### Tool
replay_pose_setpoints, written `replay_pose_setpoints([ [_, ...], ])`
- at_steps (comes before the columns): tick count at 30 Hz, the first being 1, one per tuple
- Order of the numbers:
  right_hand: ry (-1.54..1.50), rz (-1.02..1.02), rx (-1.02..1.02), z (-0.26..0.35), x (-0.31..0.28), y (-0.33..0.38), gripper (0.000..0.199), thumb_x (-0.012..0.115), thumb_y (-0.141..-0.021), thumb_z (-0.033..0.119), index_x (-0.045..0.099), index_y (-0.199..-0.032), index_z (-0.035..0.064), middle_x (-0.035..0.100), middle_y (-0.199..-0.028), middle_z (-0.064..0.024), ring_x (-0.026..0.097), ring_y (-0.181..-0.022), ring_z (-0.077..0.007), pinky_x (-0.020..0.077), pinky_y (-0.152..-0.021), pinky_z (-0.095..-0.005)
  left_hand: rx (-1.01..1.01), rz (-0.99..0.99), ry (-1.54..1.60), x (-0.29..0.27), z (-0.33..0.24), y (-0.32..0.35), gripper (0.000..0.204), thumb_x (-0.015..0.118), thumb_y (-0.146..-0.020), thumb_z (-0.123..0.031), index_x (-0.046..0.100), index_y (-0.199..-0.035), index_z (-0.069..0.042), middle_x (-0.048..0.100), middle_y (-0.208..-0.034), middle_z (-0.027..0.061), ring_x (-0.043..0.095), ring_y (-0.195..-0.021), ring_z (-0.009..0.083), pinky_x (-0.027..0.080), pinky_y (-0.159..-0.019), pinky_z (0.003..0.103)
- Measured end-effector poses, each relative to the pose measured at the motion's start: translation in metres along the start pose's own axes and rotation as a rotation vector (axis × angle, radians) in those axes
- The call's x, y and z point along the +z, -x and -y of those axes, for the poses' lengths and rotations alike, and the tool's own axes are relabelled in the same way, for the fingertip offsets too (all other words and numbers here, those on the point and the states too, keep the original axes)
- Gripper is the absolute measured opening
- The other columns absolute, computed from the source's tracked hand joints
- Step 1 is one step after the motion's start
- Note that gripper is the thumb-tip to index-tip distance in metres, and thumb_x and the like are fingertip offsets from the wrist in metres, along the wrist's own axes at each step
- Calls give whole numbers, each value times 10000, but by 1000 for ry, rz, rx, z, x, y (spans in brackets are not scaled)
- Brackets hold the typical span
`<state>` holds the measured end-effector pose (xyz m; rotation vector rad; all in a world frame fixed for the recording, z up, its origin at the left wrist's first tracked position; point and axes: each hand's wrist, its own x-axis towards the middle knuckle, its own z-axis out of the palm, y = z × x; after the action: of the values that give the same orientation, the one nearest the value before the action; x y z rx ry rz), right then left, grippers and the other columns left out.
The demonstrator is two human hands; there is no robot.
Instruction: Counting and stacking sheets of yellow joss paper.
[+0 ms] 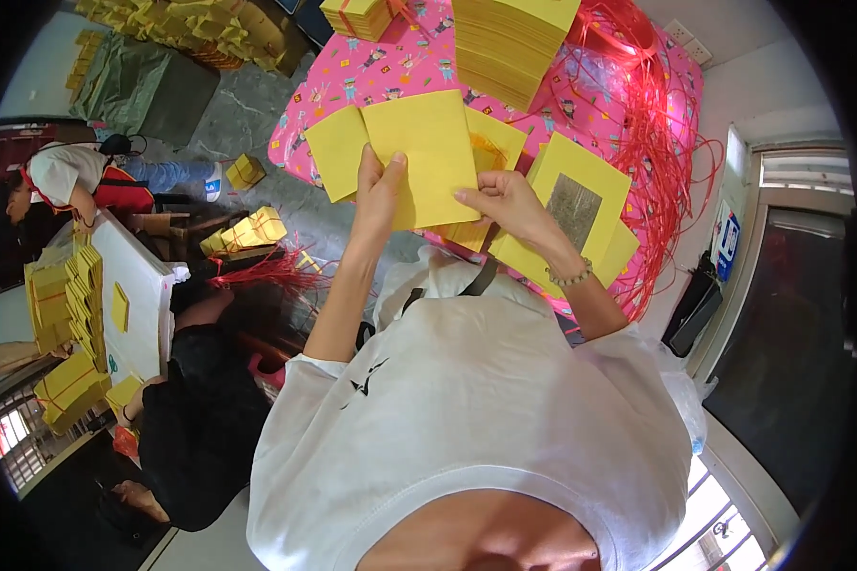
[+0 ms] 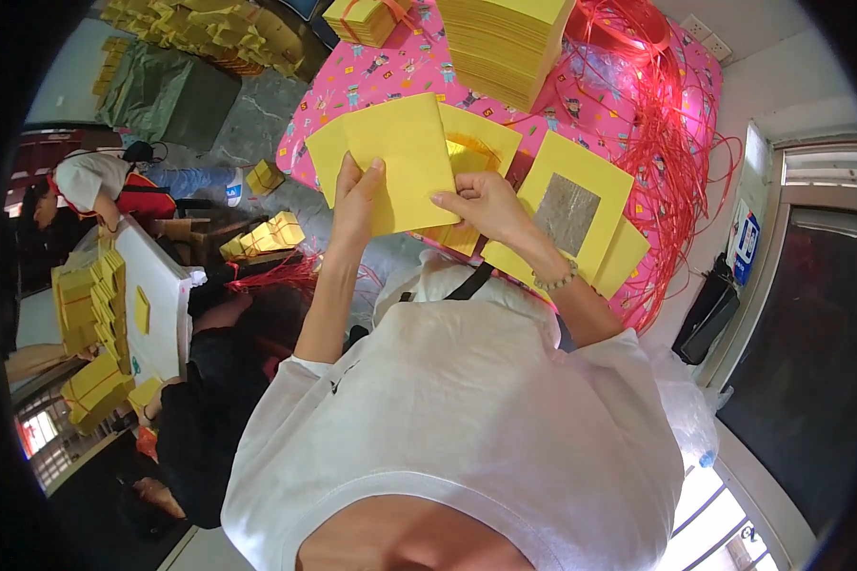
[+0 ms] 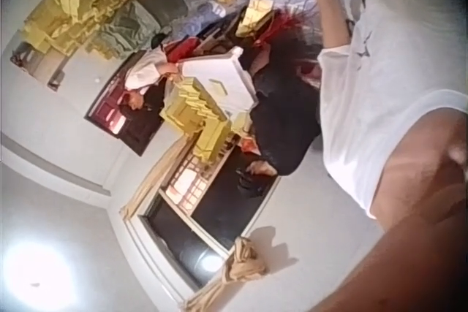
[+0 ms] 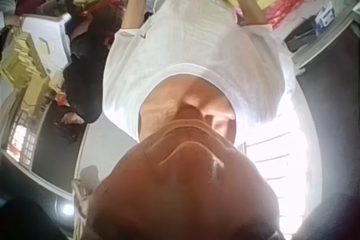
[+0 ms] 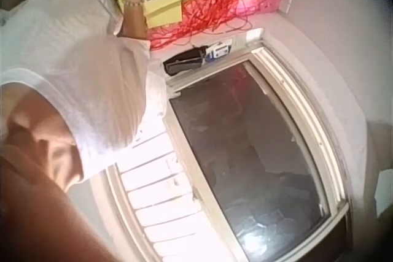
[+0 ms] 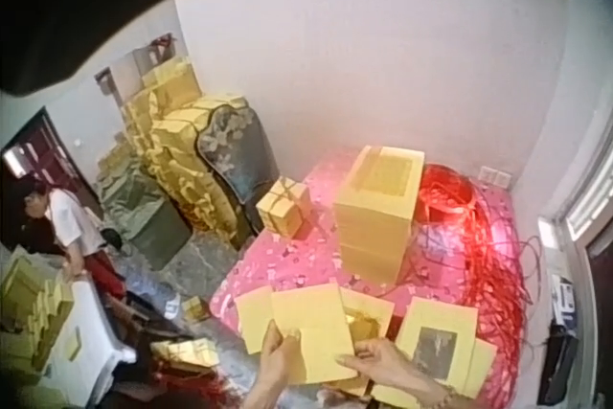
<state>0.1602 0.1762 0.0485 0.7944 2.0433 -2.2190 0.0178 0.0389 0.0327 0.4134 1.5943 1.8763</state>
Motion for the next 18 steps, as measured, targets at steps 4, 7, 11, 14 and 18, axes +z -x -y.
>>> replay_pose_setpoints([
  [4, -94, 27, 3, -13, 7, -4, 254, 644, -865, 235, 634, -850, -19, 622, -729, 0, 569, -618, -46, 474, -546, -209, 13, -64, 56, -6, -6, 5, 331, 459, -932, -80, 395, -1252, -24, 533, -1167, 72, 509, -1066, 144, 398, -919, 299],
  [7, -60, 116, 77, -10, 8, -10, 223, 650, -866, 232, 628, -928, 18, 643, -842, 3, 589, -696, -44, 475, -609, -194, 52, -118, 42, -15, 0, 12, 348, 461, -932, -86, 383, -1266, -25, 522, -1184, 79, 494, -1088, 146, 390, -931, 299],
  [11, -67, -8, 63, 2, 19, -25, 276, 610, -894, 270, 641, -901, -4, 636, -775, 1, 593, -687, -53, 469, -572, -199, -58, -23, 35, -34, 3, 24, 379, 457, -933, -86, 357, -1293, -21, 499, -1222, 92, 469, -1124, 153, 374, -952, 303],
  [14, -194, 5, 51, -5, 22, -47, 259, 595, -903, 243, 641, -906, -12, 645, -798, -12, 587, -668, -52, 462, -561, -202, -58, 18, 36, -36, 8, 34, 387, 446, -935, -78, 343, -1301, -5, 488, -1246, 107, 457, -1147, 164, 361, -971, 305],
  [18, -95, 32, 13, -4, 33, -53, 249, 601, -900, 233, 640, -908, -13, 647, -792, -15, 601, -678, -59, 459, -547, -195, -132, -25, 57, -44, 3, 38, 382, 437, -936, -69, 346, -1302, -6, 485, -1252, 107, 453, -1159, 173, 353, -982, 309],
])
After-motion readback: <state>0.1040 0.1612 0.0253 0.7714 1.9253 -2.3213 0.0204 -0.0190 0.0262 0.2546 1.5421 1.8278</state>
